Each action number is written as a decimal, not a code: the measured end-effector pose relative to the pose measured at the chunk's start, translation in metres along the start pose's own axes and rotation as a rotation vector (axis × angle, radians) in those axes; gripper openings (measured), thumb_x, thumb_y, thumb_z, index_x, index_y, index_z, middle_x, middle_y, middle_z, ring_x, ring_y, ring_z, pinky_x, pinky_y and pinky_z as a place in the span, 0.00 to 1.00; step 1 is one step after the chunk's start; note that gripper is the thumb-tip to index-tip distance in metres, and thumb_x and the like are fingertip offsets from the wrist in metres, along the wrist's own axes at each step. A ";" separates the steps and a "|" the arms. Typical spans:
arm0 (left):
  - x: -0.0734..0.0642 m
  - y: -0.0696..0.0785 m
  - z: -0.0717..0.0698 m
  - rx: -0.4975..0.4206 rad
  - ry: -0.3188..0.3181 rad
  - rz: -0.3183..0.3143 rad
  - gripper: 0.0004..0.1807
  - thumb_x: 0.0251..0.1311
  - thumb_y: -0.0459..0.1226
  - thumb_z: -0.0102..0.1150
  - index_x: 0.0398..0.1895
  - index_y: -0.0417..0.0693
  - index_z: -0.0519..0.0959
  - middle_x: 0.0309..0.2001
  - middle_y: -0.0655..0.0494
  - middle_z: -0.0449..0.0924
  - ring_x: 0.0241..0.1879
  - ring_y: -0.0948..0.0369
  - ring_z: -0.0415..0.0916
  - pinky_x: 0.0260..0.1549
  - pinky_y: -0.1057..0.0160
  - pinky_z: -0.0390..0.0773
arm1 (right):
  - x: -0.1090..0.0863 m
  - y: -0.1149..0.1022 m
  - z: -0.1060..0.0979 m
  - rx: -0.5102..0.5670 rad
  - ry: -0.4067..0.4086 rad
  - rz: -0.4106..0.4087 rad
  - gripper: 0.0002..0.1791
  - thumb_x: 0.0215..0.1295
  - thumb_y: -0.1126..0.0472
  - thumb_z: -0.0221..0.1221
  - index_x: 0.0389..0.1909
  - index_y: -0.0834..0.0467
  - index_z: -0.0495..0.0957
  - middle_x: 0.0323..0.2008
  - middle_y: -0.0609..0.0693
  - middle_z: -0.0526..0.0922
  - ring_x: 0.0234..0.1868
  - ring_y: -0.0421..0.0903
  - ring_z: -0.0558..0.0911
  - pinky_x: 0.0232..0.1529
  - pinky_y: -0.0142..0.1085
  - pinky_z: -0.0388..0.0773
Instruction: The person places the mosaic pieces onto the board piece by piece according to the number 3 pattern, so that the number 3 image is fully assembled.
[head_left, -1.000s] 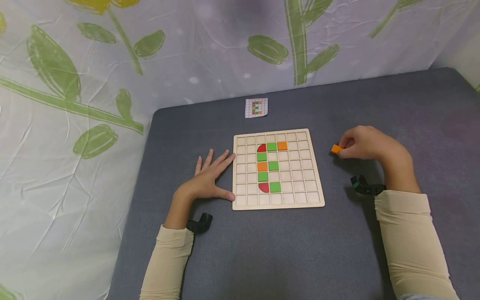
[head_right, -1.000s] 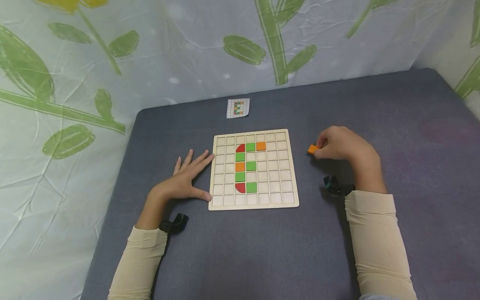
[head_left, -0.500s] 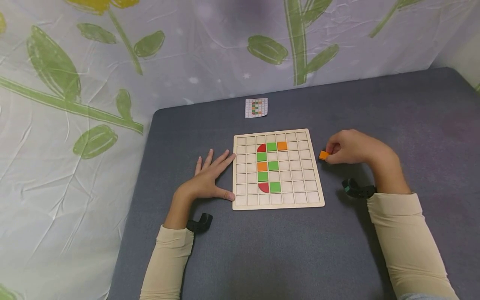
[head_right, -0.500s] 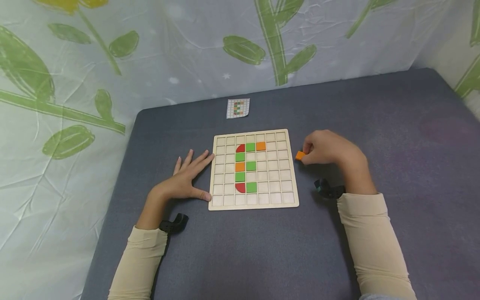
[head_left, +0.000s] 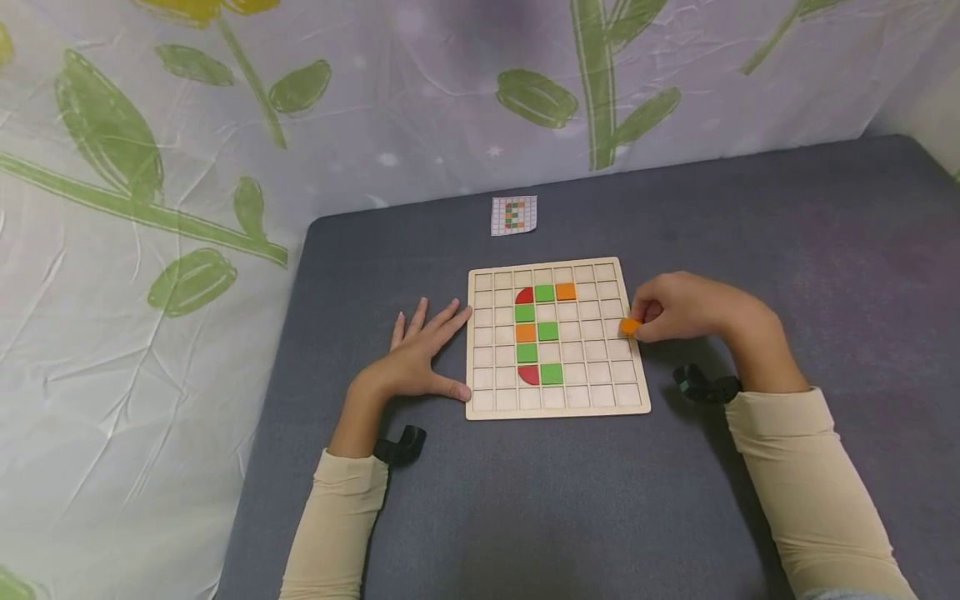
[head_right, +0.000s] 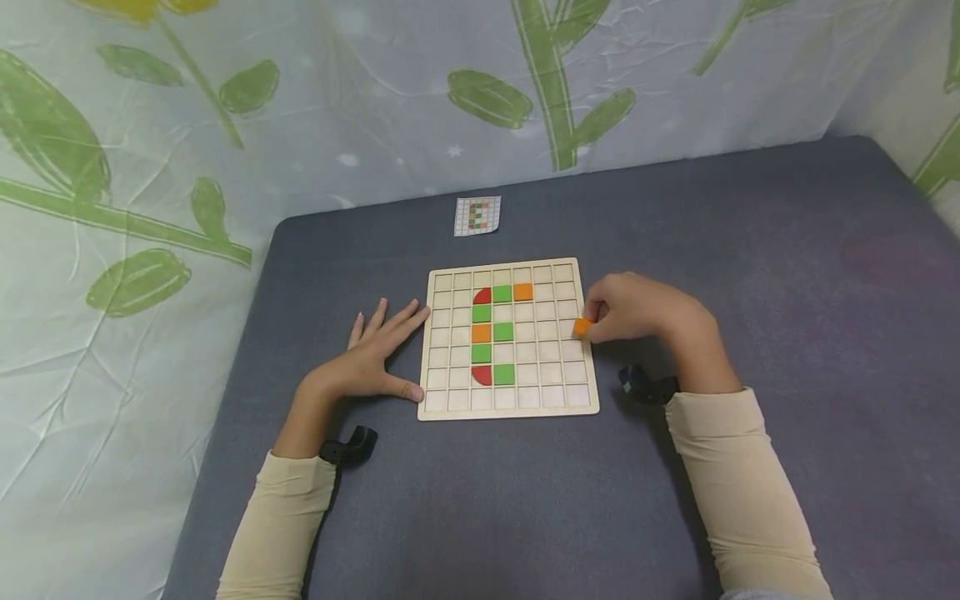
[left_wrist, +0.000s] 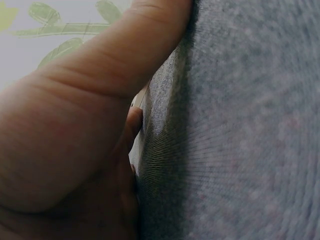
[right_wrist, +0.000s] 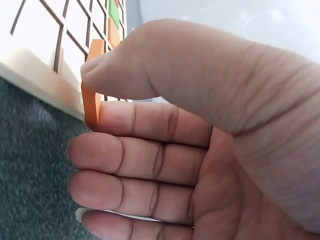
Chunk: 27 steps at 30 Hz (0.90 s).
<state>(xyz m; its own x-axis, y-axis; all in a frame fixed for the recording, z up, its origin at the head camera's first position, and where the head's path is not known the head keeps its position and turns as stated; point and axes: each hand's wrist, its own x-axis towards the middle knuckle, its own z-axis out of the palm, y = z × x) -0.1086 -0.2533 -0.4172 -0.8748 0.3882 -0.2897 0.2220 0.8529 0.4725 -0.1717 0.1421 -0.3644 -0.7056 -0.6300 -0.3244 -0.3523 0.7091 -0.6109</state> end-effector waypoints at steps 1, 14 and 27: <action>0.000 0.000 0.000 0.000 0.000 0.000 0.69 0.38 0.63 0.78 0.82 0.65 0.45 0.81 0.59 0.37 0.77 0.50 0.16 0.68 0.41 0.18 | 0.000 -0.001 0.001 0.001 -0.001 -0.007 0.02 0.60 0.63 0.65 0.32 0.57 0.82 0.26 0.46 0.78 0.26 0.43 0.72 0.29 0.38 0.69; 0.001 -0.003 0.001 -0.007 -0.001 0.010 0.69 0.39 0.62 0.78 0.82 0.66 0.44 0.81 0.60 0.36 0.77 0.50 0.16 0.68 0.41 0.18 | 0.003 -0.018 0.011 -0.020 -0.022 -0.051 0.09 0.54 0.60 0.71 0.30 0.55 0.79 0.24 0.45 0.72 0.27 0.43 0.70 0.29 0.38 0.66; 0.001 -0.003 0.001 0.007 0.001 0.004 0.69 0.38 0.63 0.78 0.82 0.65 0.45 0.81 0.59 0.37 0.77 0.49 0.17 0.68 0.41 0.18 | 0.006 -0.032 0.020 -0.051 -0.042 -0.116 0.07 0.53 0.67 0.65 0.26 0.55 0.76 0.22 0.44 0.69 0.25 0.42 0.68 0.28 0.37 0.63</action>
<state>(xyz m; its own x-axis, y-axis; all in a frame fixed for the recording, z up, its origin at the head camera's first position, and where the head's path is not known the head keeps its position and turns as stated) -0.1101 -0.2549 -0.4198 -0.8744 0.3911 -0.2872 0.2281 0.8538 0.4680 -0.1520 0.1094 -0.3609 -0.6320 -0.7210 -0.2841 -0.4616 0.6447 -0.6094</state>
